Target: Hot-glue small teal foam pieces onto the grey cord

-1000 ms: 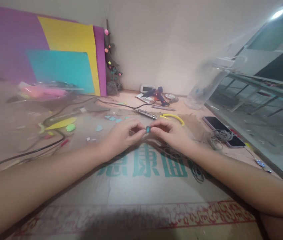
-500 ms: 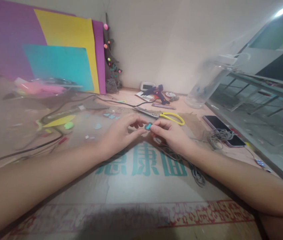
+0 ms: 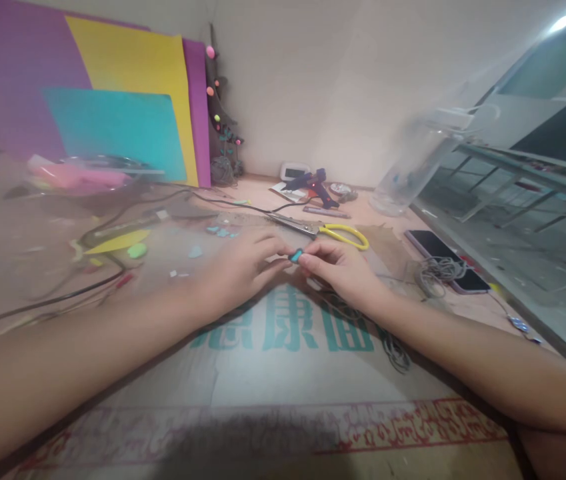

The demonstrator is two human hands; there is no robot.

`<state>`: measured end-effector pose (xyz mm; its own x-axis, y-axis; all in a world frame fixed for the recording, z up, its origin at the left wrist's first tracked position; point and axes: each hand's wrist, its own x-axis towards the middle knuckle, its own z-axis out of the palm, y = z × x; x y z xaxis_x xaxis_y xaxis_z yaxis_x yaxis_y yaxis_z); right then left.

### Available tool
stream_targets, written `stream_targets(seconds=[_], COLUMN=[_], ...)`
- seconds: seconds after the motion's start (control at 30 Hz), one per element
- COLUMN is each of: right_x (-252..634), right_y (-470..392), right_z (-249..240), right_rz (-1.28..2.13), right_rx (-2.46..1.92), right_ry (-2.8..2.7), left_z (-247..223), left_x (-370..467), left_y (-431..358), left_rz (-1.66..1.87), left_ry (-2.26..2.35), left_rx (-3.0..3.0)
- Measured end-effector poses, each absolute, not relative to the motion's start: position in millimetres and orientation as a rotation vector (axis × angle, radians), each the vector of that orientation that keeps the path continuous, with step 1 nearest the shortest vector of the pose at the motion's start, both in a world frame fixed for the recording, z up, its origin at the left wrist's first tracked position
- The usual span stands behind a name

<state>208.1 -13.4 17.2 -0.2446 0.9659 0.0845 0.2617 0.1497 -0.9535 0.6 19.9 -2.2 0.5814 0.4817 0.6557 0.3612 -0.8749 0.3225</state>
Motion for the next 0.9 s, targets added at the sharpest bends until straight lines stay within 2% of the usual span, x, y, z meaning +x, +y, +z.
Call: stream_targets(seconds=[0.27, 0.7, 0.9], right_x=[209.2, 206.8, 206.6], right_y=[-9.3, -12.6, -11.4], right_z=[12.3, 12.8, 12.0], right_rz=[1.106, 1.074, 0.839], right_rx=[-1.184, -1.166, -1.217], right_ry=[-1.631, -1.716, -1.786], left_z=[0.6, 1.8, 1.6], left_x=[0.5, 2.8, 3.2], left_y=[17.0, 17.3, 18.4], left_rz=[1.103, 1.104, 1.068], left_ry=[0.931, 0.932, 0.916], left_rx=[2.384, 2.350, 2.277])
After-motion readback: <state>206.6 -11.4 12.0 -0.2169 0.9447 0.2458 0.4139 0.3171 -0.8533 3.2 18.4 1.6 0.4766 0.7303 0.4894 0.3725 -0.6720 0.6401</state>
